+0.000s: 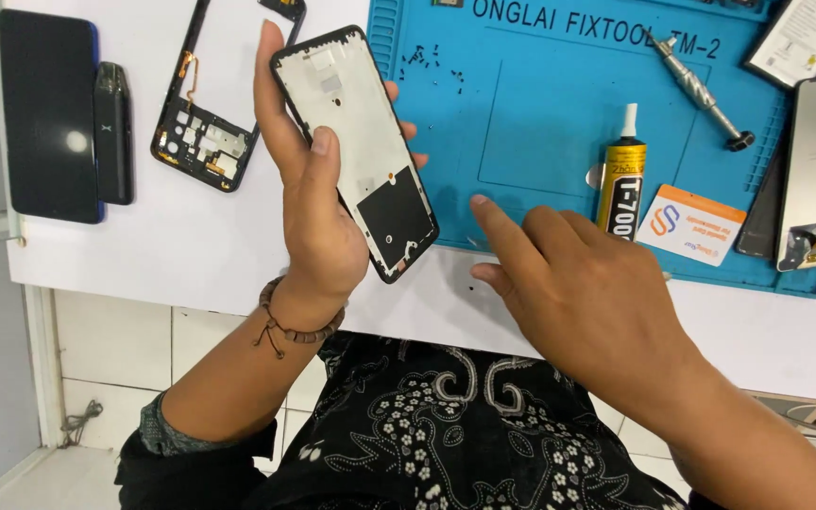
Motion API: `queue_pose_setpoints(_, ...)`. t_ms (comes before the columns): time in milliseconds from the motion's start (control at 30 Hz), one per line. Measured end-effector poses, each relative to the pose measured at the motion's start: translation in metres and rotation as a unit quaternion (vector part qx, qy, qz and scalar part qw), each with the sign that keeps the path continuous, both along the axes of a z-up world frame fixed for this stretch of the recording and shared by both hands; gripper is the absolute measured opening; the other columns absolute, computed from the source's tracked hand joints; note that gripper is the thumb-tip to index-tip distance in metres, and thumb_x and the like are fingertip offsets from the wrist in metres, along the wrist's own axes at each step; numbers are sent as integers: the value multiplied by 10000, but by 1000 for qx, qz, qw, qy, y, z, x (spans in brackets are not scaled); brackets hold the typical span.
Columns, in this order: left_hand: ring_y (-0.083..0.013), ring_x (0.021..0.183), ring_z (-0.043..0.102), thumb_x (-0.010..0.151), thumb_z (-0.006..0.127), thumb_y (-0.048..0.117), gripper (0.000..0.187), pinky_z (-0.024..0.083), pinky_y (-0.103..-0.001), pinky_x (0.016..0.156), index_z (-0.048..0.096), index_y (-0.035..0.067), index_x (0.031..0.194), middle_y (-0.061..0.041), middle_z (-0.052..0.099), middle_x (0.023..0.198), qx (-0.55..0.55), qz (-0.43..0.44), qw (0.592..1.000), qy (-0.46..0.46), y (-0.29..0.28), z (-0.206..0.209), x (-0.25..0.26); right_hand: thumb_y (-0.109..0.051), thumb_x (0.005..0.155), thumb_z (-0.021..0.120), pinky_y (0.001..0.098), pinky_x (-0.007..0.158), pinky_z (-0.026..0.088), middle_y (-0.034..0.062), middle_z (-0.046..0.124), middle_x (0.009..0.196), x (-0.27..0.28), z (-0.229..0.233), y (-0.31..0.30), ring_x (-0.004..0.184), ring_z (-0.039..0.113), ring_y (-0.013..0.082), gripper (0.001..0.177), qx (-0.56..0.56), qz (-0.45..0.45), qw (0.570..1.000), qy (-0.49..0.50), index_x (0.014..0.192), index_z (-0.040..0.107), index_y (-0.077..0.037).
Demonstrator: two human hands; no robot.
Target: Repairing a mobile phone by prying open the case, inspecting internal parts, and applying adhesive for reassembly.
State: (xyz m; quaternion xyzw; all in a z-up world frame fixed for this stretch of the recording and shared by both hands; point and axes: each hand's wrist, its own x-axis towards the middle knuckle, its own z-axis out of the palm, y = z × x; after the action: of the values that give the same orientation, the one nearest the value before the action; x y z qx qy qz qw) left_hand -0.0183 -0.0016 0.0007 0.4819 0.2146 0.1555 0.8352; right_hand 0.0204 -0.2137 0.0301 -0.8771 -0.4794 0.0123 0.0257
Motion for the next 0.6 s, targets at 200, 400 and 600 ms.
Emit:
queue_pose_setpoints(200, -231, 997, 765, 908, 603, 471, 949, 747, -375, 857, 68, 317, 1676, -212, 694, 1363, 7, 12, 1000, 19, 1, -6, 0, -58, 1008, 659, 437, 463, 423, 107, 610, 926, -4, -19, 8, 736, 630, 324, 181, 83, -9, 992, 92, 1187, 637, -47)
queue_pose_setpoints(400, -209, 1039, 750, 965, 564, 492, 836, 738, -366, 937, 156, 255, 1656, -194, 688, 1397, 60, -2, 998, 27, -1, -4, -4, 19, 1014, 735, 361, 543, 418, 21, 652, 901, 1, -21, 13, 709, 568, 245, 191, 101, -10, 994, -27, 1094, 756, -154)
queue_pose_setpoints(600, -224, 1118, 757, 1001, 560, 482, 795, 742, -381, 979, 166, 272, 1659, -199, 683, 1428, 65, 2, 998, 13, 0, -12, -7, 55, 1017, 699, 410, 680, 412, 49, 645, 903, 7, -22, 15, 720, 566, 284, 216, 127, 6, 992, 5, 1111, 748, -134)
